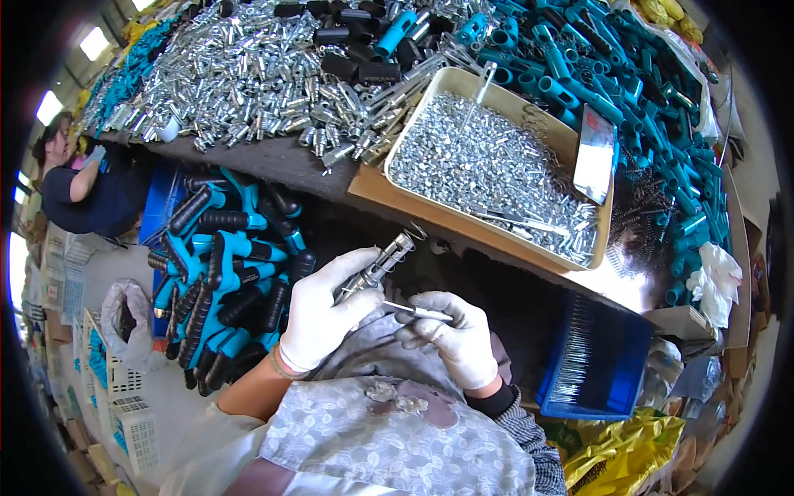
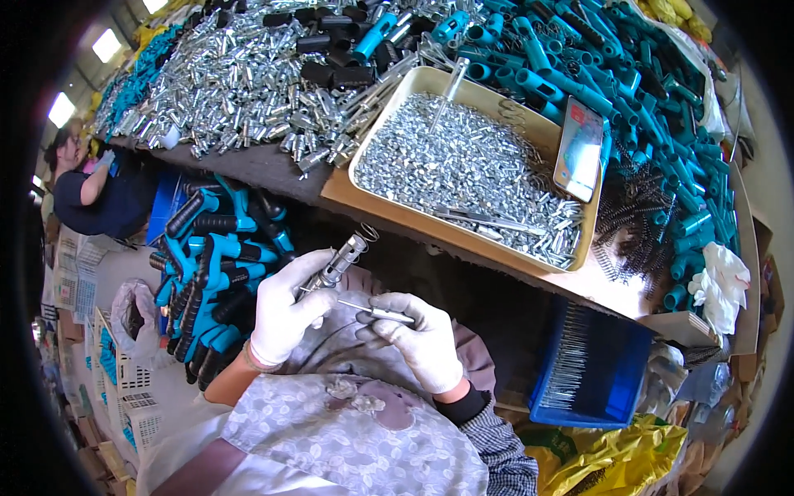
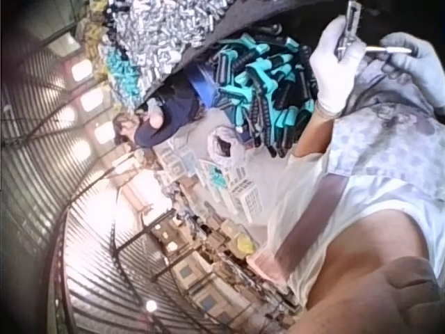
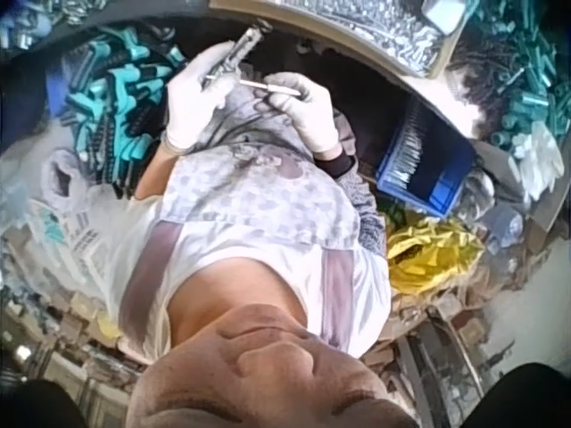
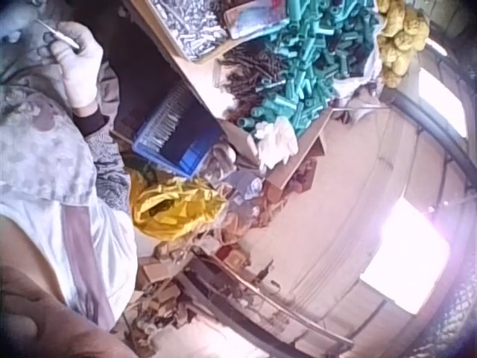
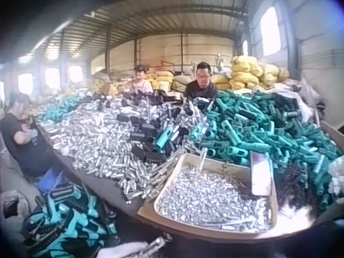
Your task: Assembling mechanical handle components by inserting internal parts like springs and metal tubes into plastic housings.
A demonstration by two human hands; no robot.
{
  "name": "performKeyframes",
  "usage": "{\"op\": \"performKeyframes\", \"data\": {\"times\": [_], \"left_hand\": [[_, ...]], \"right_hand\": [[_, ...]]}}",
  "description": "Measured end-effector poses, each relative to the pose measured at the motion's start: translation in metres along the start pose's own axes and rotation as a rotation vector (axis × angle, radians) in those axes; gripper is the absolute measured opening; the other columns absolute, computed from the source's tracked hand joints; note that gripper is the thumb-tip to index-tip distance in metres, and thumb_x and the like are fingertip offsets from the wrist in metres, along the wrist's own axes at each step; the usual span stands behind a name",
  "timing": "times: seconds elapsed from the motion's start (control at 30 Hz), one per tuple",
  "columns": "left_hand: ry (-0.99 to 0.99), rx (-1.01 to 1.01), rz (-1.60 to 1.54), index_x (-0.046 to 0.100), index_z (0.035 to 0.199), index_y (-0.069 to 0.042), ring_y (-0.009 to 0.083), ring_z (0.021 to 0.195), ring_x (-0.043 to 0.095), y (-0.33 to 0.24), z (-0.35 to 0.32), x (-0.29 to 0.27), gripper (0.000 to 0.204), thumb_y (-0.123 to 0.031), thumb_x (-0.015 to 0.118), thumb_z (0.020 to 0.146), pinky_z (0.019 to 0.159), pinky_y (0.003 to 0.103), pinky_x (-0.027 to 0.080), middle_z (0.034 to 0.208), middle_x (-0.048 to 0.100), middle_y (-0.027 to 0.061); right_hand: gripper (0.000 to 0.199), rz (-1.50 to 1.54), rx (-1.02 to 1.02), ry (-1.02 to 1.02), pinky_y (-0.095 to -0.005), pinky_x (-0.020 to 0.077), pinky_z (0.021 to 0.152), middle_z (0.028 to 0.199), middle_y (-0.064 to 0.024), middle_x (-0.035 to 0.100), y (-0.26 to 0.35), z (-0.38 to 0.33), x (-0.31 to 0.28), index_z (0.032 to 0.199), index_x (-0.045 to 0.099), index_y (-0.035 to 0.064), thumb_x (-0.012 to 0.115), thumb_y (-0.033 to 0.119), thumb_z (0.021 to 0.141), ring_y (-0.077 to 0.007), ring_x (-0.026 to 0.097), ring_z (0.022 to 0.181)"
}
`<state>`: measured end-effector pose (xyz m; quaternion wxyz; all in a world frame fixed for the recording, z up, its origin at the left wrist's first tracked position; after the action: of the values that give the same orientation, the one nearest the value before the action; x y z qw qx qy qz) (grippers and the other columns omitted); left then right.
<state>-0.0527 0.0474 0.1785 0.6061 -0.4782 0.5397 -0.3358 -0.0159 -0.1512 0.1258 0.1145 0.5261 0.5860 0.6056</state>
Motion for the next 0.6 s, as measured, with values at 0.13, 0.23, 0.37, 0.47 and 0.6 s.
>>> {"op": "performKeyframes", "data": {"times": [0.13, 0.23, 0.37, 0.47, 0.6], "left_hand": [[-0.007, -0.016, -0.007, 0.063, 0.124, 0.002, 0.0136, 0.088, 0.066, 0.001, -0.001, -0.002, 0.045, -0.005, 0.070, 0.081, 0.080, 0.027, 0.052, 0.101, 0.070, 0.0121], [0.037, -0.001, -0.018, 0.063, 0.124, 0.002, 0.0135, 0.089, 0.066, -0.003, -0.002, -0.001, 0.045, -0.004, 0.071, 0.080, 0.080, 0.027, 0.052, 0.102, 0.070, 0.0121], [0.070, 0.167, 0.052, 0.064, 0.122, 0.003, 0.0189, 0.093, 0.068, -0.003, -0.002, -0.002, 0.046, -0.004, 0.075, 0.078, 0.084, 0.030, 0.053, 0.106, 0.070, 0.0146], [0.090, 0.340, 0.147, 0.065, 0.118, 0.002, 0.0271, 0.097, 0.069, -0.003, -0.003, -0.002, 0.044, -0.006, 0.078, 0.077, 0.086, 0.032, 0.053, 0.111, 0.069, 0.0177], [0.119, 0.332, 0.157, 0.068, 0.114, 0.001, 0.0272, 0.094, 0.070, 0.004, -0.005, -0.012, 0.042, -0.010, 0.081, 0.076, 0.083, 0.033, 0.054, 0.107, 0.070, 0.0174]], "right_hand": [[0.029, -0.062, -0.007, 0.008, -0.0325, 0.0611, 0.075, 0.101, -0.0192, 0.072, 0.006, -0.002, 0.004, 0.119, 0.059, -0.0075, 0.063, 0.006, 0.094, -0.0227, 0.073, 0.084], [0.027, -0.082, 0.032, -0.008, -0.0298, 0.0595, 0.071, 0.097, -0.0173, 0.072, 0.008, -0.003, 0.001, 0.116, 0.060, -0.0068, 0.064, 0.009, 0.095, -0.0198, 0.072, 0.079], [0.023, -0.136, 0.025, -0.046, -0.0253, 0.0536, 0.062, 0.084, -0.0101, 0.068, 0.004, -0.002, 0.000, 0.106, 0.062, -0.0046, 0.065, 0.015, 0.093, -0.0140, 0.066, 0.068], [0.017, -0.194, 0.003, -0.056, -0.0223, 0.0480, 0.059, 0.079, -0.0027, 0.062, 0.003, -0.003, -0.005, 0.103, 0.063, -0.0030, 0.065, 0.010, 0.092, -0.0084, 0.058, 0.064], [0.012, -0.490, -0.132, -0.293, -0.0222, 0.0443, 0.055, 0.075, -0.0010, 0.060, 0.033, -0.016, -0.031, 0.096, 0.064, -0.0012, 0.064, 0.008, 0.088, -0.0062, 0.054, 0.062]]}}
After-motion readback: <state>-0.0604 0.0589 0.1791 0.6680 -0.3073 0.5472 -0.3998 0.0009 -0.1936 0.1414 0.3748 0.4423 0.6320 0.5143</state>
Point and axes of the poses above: each hand's wrist, its own z-axis towards the middle knuckle, its own x-axis out of the palm, y = z × x, the point moved 2 cm from there along z, towards the middle knuckle
